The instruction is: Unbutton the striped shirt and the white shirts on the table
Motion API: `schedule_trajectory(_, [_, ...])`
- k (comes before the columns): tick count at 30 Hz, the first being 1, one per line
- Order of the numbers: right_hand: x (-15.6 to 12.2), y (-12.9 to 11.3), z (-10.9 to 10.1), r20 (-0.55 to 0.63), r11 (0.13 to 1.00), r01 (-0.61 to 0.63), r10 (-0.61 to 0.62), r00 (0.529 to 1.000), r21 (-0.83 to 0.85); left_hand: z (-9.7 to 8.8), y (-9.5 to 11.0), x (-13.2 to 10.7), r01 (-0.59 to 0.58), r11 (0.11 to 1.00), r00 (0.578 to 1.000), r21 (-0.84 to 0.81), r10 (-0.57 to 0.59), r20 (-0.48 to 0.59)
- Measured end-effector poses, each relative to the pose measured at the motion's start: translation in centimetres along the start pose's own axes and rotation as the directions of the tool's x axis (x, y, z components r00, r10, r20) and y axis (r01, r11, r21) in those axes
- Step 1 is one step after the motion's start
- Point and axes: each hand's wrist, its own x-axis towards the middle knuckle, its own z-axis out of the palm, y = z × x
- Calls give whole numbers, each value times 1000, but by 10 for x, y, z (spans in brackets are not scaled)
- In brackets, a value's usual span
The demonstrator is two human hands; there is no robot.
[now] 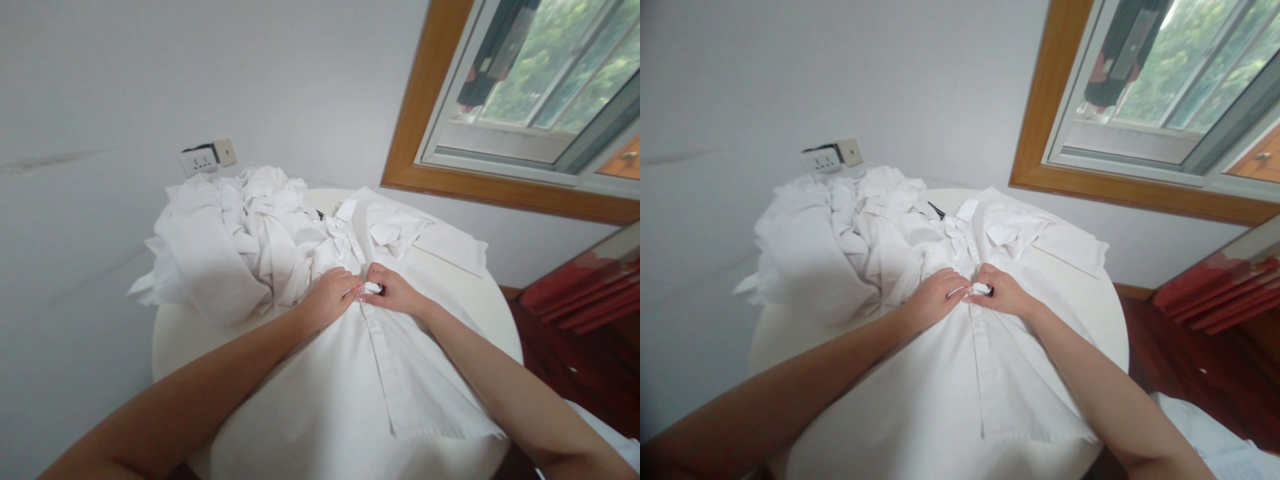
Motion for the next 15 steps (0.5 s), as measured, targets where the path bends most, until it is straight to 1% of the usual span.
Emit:
schedule_trajectory(2, [0,0,-1,21,1000,13,-13,1000,-1,-1,3,1,5,1000,1000,19,-5,2])
schedule_trajectory(7, [1,0,-1,49,999,40,-38,998,-29,3,6,2,72,996,997,50,-72,-13])
schedule_trajectory(11, [1,1,1,56,997,57,-55,997,-44,6,3,2,63,997,998,40,-63,-1])
schedule_trajectory(15, [2,0,1,41,998,59,-59,997,0,5,2,1,58,995,997,78,-62,44])
